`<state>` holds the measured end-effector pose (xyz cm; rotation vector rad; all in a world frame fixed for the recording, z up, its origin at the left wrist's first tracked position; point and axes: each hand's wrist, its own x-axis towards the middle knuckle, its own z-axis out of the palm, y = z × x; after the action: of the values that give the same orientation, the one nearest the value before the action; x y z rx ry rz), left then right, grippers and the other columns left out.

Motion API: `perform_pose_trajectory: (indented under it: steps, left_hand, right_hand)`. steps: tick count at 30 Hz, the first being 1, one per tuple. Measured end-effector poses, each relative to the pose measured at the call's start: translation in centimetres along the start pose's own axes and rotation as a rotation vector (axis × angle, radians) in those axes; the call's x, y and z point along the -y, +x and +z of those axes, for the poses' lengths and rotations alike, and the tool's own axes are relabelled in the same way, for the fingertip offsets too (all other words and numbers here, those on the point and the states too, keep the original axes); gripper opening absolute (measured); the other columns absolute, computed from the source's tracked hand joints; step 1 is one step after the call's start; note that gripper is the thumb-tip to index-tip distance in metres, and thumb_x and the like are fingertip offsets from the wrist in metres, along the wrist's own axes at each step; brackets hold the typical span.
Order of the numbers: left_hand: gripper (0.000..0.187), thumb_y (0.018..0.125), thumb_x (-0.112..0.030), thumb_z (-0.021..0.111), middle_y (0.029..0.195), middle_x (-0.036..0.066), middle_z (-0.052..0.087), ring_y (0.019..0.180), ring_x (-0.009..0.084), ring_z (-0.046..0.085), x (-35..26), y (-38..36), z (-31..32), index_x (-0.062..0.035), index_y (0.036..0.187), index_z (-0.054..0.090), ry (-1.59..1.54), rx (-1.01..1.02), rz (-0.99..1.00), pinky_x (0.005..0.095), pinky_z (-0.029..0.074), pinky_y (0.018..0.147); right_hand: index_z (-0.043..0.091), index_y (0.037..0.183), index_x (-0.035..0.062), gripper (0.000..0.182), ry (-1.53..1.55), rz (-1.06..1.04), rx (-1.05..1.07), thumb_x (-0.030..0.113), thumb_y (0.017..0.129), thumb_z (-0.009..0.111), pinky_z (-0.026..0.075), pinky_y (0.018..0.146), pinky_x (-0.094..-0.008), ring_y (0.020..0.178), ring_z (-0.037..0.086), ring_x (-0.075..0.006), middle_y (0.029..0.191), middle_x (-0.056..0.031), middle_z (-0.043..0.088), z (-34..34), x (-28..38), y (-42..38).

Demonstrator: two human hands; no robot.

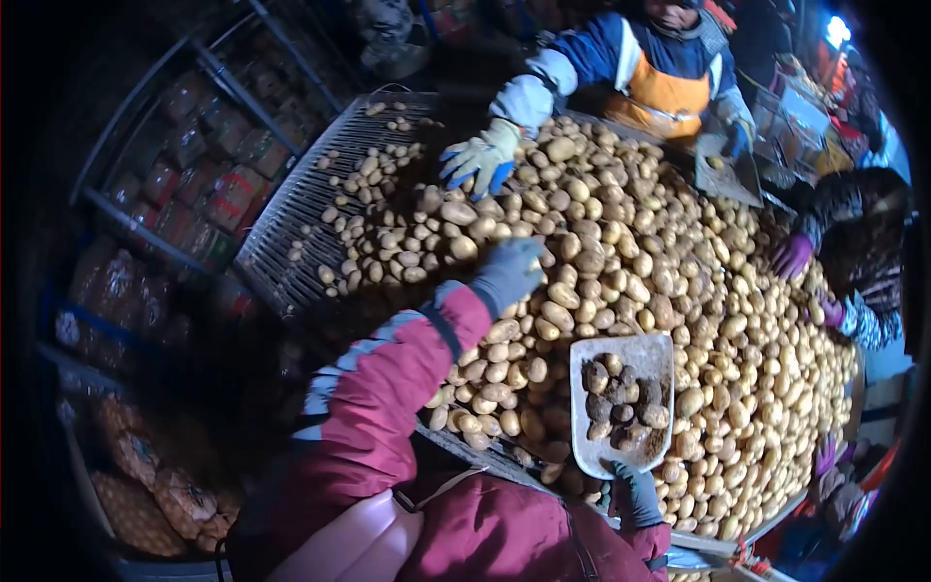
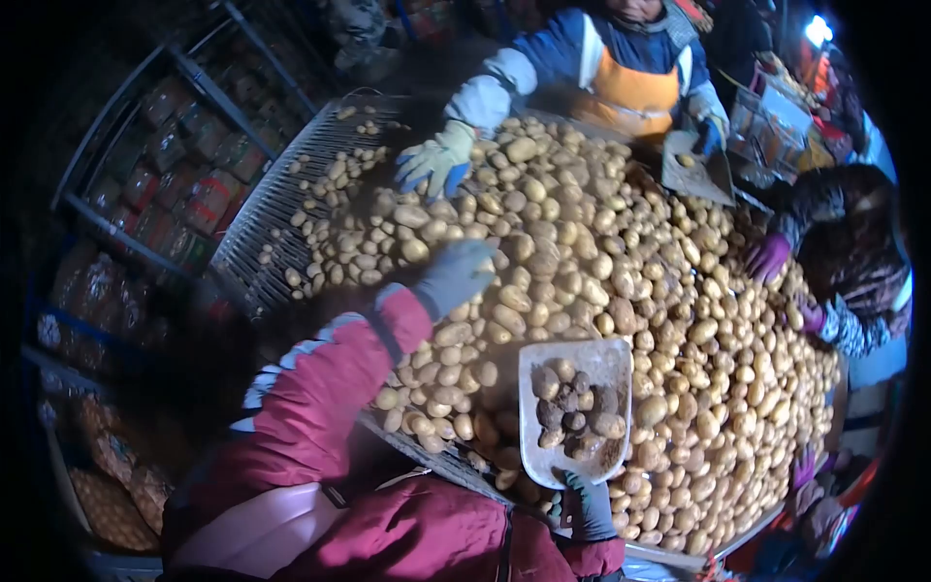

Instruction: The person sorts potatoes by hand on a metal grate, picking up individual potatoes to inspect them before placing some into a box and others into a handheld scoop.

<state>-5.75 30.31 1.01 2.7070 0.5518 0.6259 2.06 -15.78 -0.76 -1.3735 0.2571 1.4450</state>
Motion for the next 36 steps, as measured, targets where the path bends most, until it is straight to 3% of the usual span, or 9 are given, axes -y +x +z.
perform_pose_trajectory:
  steps: [3,11,14,18,19,22,25,31,36]
  left_hand:
    - [0.043,0.085,-0.024,0.069,0.126,0.01,0.065,0.127,0.0325,0.054,-2.8,-2.5,0.9,-0.0093,0.126,0.067,0.311,0.172,0.054,0.045,0.046,0.106]
    - [0.044,0.09,-0.025,0.069,0.134,0.01,0.06,0.135,0.0349,0.046,-4.3,-8.7,-1.6,-0.0104,0.131,0.066,0.161,0.09,0.006,0.0445,0.041,0.114]
    - [0.049,0.091,-0.018,0.07,0.136,0.014,0.058,0.133,0.0351,0.05,-4.5,-10.5,-6.6,-0.0114,0.139,0.062,-0.072,-0.01,-0.304,0.0429,0.041,0.113]
    - [0.058,0.093,-0.004,0.064,0.138,0.02,0.062,0.124,0.0298,0.061,3.7,-11.4,-19.0,-0.0045,0.149,0.05,0.001,-0.492,-0.365,0.0383,0.048,0.106]
    - [0.062,0.094,-0.007,0.065,0.145,0.022,0.057,0.133,0.029,0.055,-1.9,-10.2,-25.6,-0.0016,0.152,0.045,-0.353,-0.624,-0.664,0.0363,0.043,0.111]
    - [0.061,0.098,-0.009,0.061,0.153,0.024,0.049,0.14,0.0293,0.049,-3.3,-10.9,-36.3,0.0044,0.153,0.039,0.042,-1.045,-0.41,0.0358,0.036,0.117]
    - [0.066,0.093,-0.023,0.068,0.152,0.025,0.05,0.143,0.0368,0.046,0.6,-15.8,-35.4,-0.0025,0.151,0.045,0.279,-0.383,-0.568,0.0411,0.035,0.118]
    - [0.068,0.087,-0.025,0.072,0.146,0.025,0.055,0.128,0.0364,0.06,1.8,-17.3,-35.0,-0.0083,0.149,0.05,0.219,-0.661,-0.756,0.0425,0.047,0.107]
    - [0.053,0.089,-0.026,0.071,0.121,0.019,0.071,0.111,0.0266,0.067,3.7,-18.3,-29.0,0.0009,0.134,0.062,0.104,-0.261,-0.719,0.0375,0.051,0.098]
  right_hand:
    - [0.069,0.112,-0.0053,0.033,-0.009,-0.01,0.086,0.023,0.097,0.064,0.045,0.036,-0.0304,0.045,0.061,-0.02,0.061,-0.0087,0.063,-1.4,-1.0,1.2]
    - [0.071,0.104,-0.0028,0.027,0.026,-0.002,0.054,0.022,0.093,0.066,0.044,0.034,-0.0327,0.038,0.054,-0.0205,0.058,-0.0077,0.061,-1.9,-1.0,1.9]
    - [0.07,0.101,-0.0008,0.025,-0.012,-0.108,0.1,0.023,0.093,0.065,0.045,0.033,-0.0351,0.038,0.053,-0.0204,0.057,-0.0072,0.06,-2.1,-1.0,2.3]
    - [0.071,0.099,-0.0022,0.027,-0.133,-0.167,0.12,0.023,0.093,0.065,0.045,0.038,-0.0333,0.043,0.055,-0.0191,0.061,-0.0073,0.062,-2.0,-0.4,2.3]
    - [0.073,0.102,-0.0051,0.032,-0.262,-0.204,0.111,0.024,0.093,0.064,0.044,0.043,-0.0315,0.048,0.056,-0.0181,0.067,-0.0078,0.065,-2.5,-0.7,2.8]
    - [0.07,0.095,0.004,0.024,-0.154,-0.088,0.135,0.028,0.092,0.066,0.043,0.036,-0.0338,0.038,0.052,-0.0223,0.055,-0.0071,0.058,-4.0,-1.7,5.0]
    - [0.072,0.1,0.0028,0.027,-0.175,-0.104,0.141,0.028,0.093,0.065,0.044,0.036,-0.0342,0.037,0.053,-0.0229,0.055,-0.0082,0.058,-4.5,-1.9,6.1]
    - [0.071,0.107,0.0009,0.031,-0.153,-0.174,0.146,0.027,0.095,0.061,0.044,0.035,-0.034,0.038,0.051,-0.0202,0.057,-0.006,0.057,-3.9,-1.8,5.0]
    - [0.07,0.097,0.004,0.027,-0.113,-0.135,0.067,0.029,0.095,0.063,0.043,0.035,-0.0331,0.037,0.051,-0.0202,0.057,-0.0053,0.057,-1.6,-1.5,3.5]
